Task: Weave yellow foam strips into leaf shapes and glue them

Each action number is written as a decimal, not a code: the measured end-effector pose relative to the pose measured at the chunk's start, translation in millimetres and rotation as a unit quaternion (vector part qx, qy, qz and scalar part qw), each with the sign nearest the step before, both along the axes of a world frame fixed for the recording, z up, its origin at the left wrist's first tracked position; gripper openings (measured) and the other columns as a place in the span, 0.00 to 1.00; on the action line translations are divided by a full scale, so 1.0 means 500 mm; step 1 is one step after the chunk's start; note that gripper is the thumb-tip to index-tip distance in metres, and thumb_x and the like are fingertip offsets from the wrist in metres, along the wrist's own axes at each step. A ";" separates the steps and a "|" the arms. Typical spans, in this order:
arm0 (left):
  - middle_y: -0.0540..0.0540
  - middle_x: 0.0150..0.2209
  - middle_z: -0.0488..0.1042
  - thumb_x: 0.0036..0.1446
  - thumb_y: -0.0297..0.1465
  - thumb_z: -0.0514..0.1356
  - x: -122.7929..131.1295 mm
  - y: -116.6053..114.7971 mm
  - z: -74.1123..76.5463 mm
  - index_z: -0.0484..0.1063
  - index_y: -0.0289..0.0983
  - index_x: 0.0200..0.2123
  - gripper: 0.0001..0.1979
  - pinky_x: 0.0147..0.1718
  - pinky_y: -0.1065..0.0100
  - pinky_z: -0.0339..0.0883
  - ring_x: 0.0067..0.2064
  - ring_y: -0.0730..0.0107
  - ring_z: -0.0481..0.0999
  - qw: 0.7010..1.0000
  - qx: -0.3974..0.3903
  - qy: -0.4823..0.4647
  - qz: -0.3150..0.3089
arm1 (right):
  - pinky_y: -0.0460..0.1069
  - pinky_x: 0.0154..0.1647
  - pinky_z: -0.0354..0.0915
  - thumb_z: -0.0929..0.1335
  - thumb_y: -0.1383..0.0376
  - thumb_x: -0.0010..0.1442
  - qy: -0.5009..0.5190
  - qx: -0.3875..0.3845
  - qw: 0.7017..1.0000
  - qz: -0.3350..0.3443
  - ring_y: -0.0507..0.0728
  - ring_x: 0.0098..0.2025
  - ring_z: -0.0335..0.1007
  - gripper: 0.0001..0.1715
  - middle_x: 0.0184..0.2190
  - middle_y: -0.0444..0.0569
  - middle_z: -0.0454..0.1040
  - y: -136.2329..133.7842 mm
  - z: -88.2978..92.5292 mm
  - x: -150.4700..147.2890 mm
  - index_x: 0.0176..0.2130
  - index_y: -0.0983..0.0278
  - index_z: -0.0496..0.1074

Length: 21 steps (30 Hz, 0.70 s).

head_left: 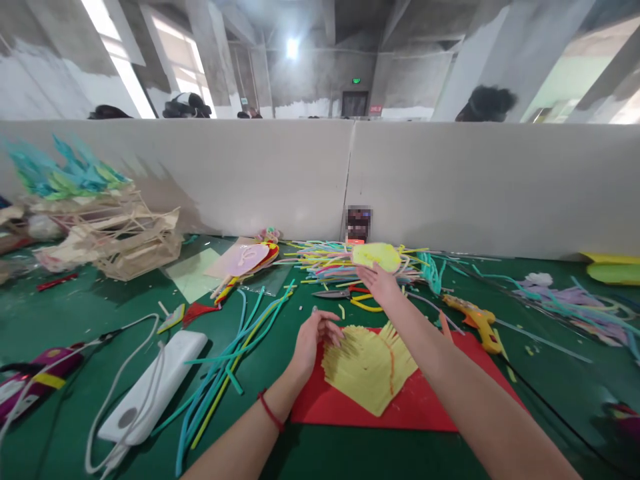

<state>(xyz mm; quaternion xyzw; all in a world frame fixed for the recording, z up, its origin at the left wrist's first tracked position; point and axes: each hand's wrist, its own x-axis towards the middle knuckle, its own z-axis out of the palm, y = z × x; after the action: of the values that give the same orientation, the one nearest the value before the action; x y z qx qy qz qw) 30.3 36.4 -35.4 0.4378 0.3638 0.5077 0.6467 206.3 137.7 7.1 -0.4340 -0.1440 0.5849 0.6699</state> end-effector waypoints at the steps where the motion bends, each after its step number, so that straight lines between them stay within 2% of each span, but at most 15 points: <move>1: 0.46 0.21 0.74 0.51 0.59 0.52 0.000 0.000 -0.001 0.70 0.34 0.31 0.31 0.24 0.68 0.63 0.20 0.69 0.71 1.000 -0.003 -0.001 0.000 | 0.50 0.37 0.72 0.65 0.63 0.64 0.001 -0.018 1.000 0.019 0.53 0.37 0.73 0.13 0.40 0.49 0.74 0.006 -0.008 -0.003 0.47 0.67 0.68; 4: 0.46 0.21 0.74 0.50 0.59 0.53 0.002 0.000 -0.002 0.71 0.34 0.31 0.31 0.23 0.69 0.62 0.20 0.70 0.71 1.000 -0.010 -0.003 -0.003 | 0.53 0.39 0.71 0.66 0.60 0.63 -0.004 -0.047 0.997 0.053 0.54 0.41 0.71 0.16 0.45 0.50 0.71 0.003 -0.018 0.000 0.48 0.67 0.68; 7: 0.46 0.20 0.74 0.50 0.59 0.53 0.003 0.000 -0.002 0.71 0.33 0.30 0.32 0.23 0.69 0.61 0.20 0.70 0.71 1.000 -0.012 -0.002 -0.011 | 0.48 0.37 0.72 0.64 0.69 0.63 -0.020 -0.054 0.996 0.069 0.52 0.38 0.74 0.06 0.37 0.50 0.75 -0.022 -0.007 0.015 0.40 0.69 0.71; 10: 0.46 0.20 0.74 0.50 0.59 0.53 0.002 0.001 -0.001 0.71 0.33 0.30 0.32 0.23 0.70 0.61 0.20 0.71 0.71 1.000 -0.010 0.001 -0.012 | 0.44 0.34 0.72 0.63 0.74 0.61 -0.042 -0.053 0.993 0.094 0.52 0.34 0.75 0.09 0.31 0.51 0.77 -0.065 0.014 0.032 0.33 0.68 0.72; 13: 0.46 0.20 0.74 0.50 0.59 0.53 0.001 0.001 0.001 0.71 0.34 0.30 0.31 0.23 0.69 0.62 0.20 0.70 0.70 1.000 -0.004 0.010 -0.011 | 0.43 0.26 0.70 0.68 0.68 0.59 -0.081 -0.043 0.990 0.105 0.51 0.27 0.74 0.05 0.25 0.49 0.76 -0.124 0.025 0.051 0.31 0.67 0.73; 15: 0.45 0.20 0.74 0.50 0.58 0.54 0.002 -0.001 0.003 0.71 0.34 0.30 0.30 0.24 0.69 0.63 0.21 0.70 0.71 1.000 0.004 0.021 -0.012 | 0.41 0.22 0.66 0.72 0.62 0.54 -0.115 -0.024 0.989 0.091 0.49 0.22 0.70 0.10 0.21 0.46 0.74 -0.168 0.024 0.070 0.29 0.67 0.73; 16: 0.45 0.21 0.75 0.51 0.57 0.55 0.004 -0.002 0.005 0.72 0.34 0.30 0.29 0.24 0.69 0.63 0.21 0.70 0.71 0.999 0.009 0.027 -0.014 | 0.40 0.19 0.64 0.73 0.59 0.52 -0.130 -0.014 0.988 0.079 0.48 0.19 0.67 0.13 0.18 0.43 0.71 -0.188 0.021 0.081 0.28 0.67 0.72; 18: 0.44 0.21 0.75 0.51 0.55 0.56 0.006 -0.007 0.009 0.73 0.33 0.30 0.28 0.24 0.69 0.63 0.21 0.70 0.71 0.999 0.019 0.042 -0.016 | 0.40 0.10 0.51 0.74 0.53 0.48 -0.184 0.007 0.982 0.051 0.45 0.11 0.55 0.18 0.13 0.38 0.66 -0.227 0.015 0.108 0.29 0.66 0.72; 19: 0.43 0.21 0.75 0.51 0.55 0.56 0.007 -0.009 0.011 0.73 0.33 0.29 0.28 0.24 0.69 0.62 0.21 0.69 0.71 0.998 0.024 0.048 -0.015 | 0.41 0.09 0.45 0.73 0.51 0.49 -0.241 0.015 0.970 0.033 0.45 0.09 0.50 0.20 0.11 0.37 0.63 -0.244 0.012 0.123 0.30 0.65 0.72; 21: 0.43 0.21 0.75 0.51 0.54 0.57 0.009 -0.012 0.014 0.74 0.33 0.29 0.27 0.23 0.69 0.62 0.21 0.69 0.71 0.998 0.037 0.057 0.003 | 0.42 0.10 0.43 0.69 0.47 0.53 -0.399 0.026 0.917 -0.016 0.46 0.09 0.47 0.23 0.09 0.36 0.60 -0.273 0.009 0.157 0.31 0.64 0.73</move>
<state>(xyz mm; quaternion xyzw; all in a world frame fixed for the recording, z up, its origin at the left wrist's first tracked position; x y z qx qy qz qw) 34.7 30.3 -28.2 0.4883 0.3831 0.4969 0.6065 284.7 1.2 11.8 -0.6158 -0.4076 0.3487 0.5771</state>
